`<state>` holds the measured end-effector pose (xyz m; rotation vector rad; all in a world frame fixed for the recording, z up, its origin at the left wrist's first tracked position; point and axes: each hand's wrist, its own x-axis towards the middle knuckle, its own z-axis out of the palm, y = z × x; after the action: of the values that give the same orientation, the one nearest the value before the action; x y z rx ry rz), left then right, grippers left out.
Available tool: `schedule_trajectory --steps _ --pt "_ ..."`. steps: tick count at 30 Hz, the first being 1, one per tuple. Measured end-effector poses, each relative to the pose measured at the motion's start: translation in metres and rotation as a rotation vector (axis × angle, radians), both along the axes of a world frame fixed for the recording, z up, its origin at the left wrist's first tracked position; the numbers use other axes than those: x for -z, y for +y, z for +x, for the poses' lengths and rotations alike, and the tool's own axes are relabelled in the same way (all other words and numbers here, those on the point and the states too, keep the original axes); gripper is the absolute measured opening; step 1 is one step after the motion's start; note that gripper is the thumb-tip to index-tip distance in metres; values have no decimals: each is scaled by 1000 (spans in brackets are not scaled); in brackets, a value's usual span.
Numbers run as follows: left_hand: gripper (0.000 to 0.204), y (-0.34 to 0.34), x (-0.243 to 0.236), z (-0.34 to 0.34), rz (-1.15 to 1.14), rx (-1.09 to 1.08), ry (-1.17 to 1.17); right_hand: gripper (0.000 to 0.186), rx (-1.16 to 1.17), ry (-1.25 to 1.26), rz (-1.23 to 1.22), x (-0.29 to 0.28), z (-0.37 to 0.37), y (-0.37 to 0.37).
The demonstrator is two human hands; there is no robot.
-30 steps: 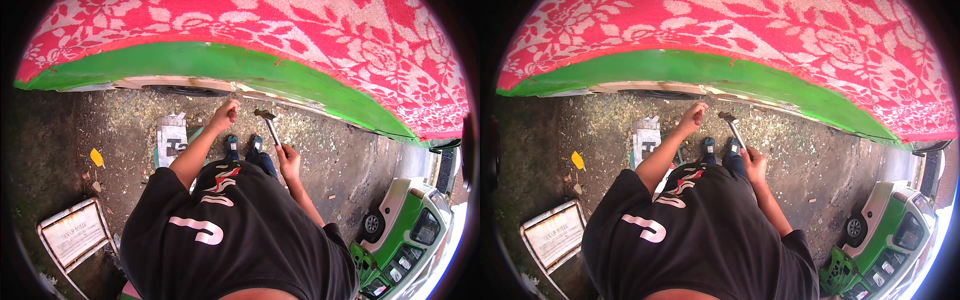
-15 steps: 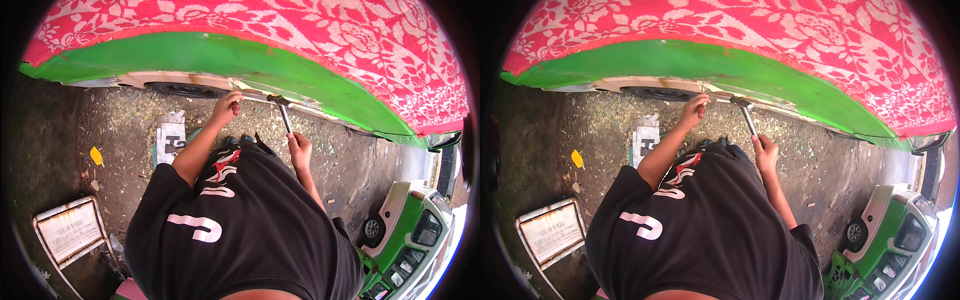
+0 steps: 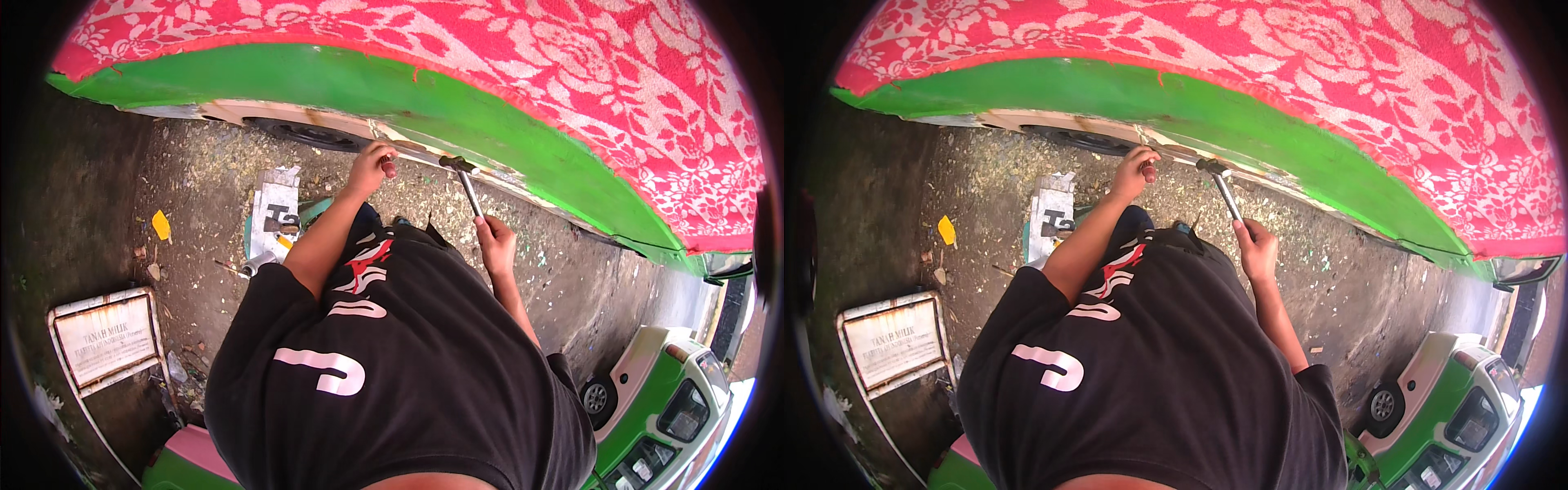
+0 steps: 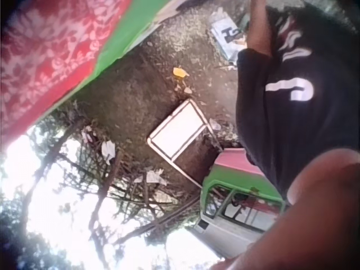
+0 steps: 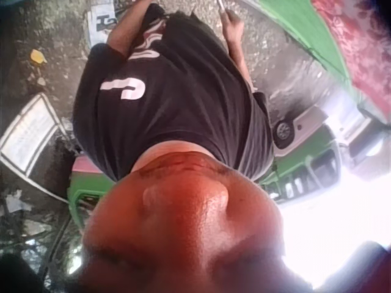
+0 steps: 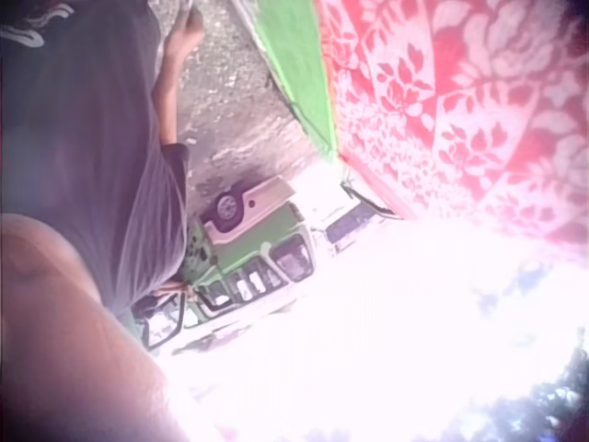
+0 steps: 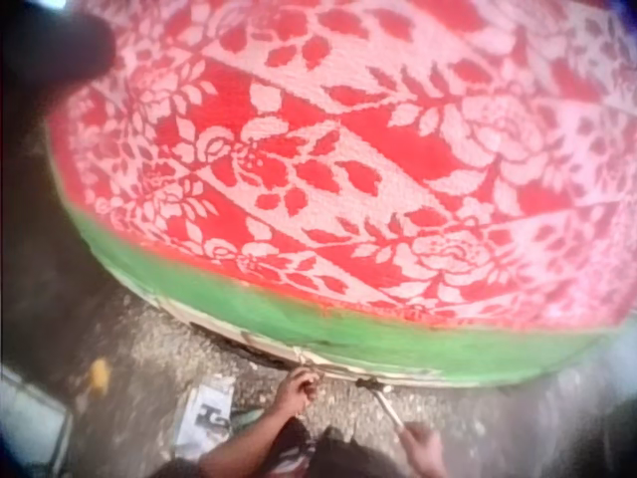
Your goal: The person uses a hammer to repeatedly strike a green-painted metal panel along its edge. The person holds the panel steady with one hand while hammering with the other. The task continues for the duration of the clip without visible completion.
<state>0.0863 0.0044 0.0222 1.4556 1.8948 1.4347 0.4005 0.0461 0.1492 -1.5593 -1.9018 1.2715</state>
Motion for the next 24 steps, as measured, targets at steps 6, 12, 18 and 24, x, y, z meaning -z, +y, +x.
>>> schedule_trajectory --steps 6,12,18,24 --pt "26 9 4 1 -28 -45 -3 35 -13 9 -24 5 5 12" --pt "34 19 8 -1 -71 -21 -32 35 -6 35 -49 11 1 19" --pt "30 23 10 -1 -17 -34 -2 35 -38 8 -46 8 -6 23" --pt "28 18 9 1 15 -48 -33 33 -54 14 -27 5 -13 27"
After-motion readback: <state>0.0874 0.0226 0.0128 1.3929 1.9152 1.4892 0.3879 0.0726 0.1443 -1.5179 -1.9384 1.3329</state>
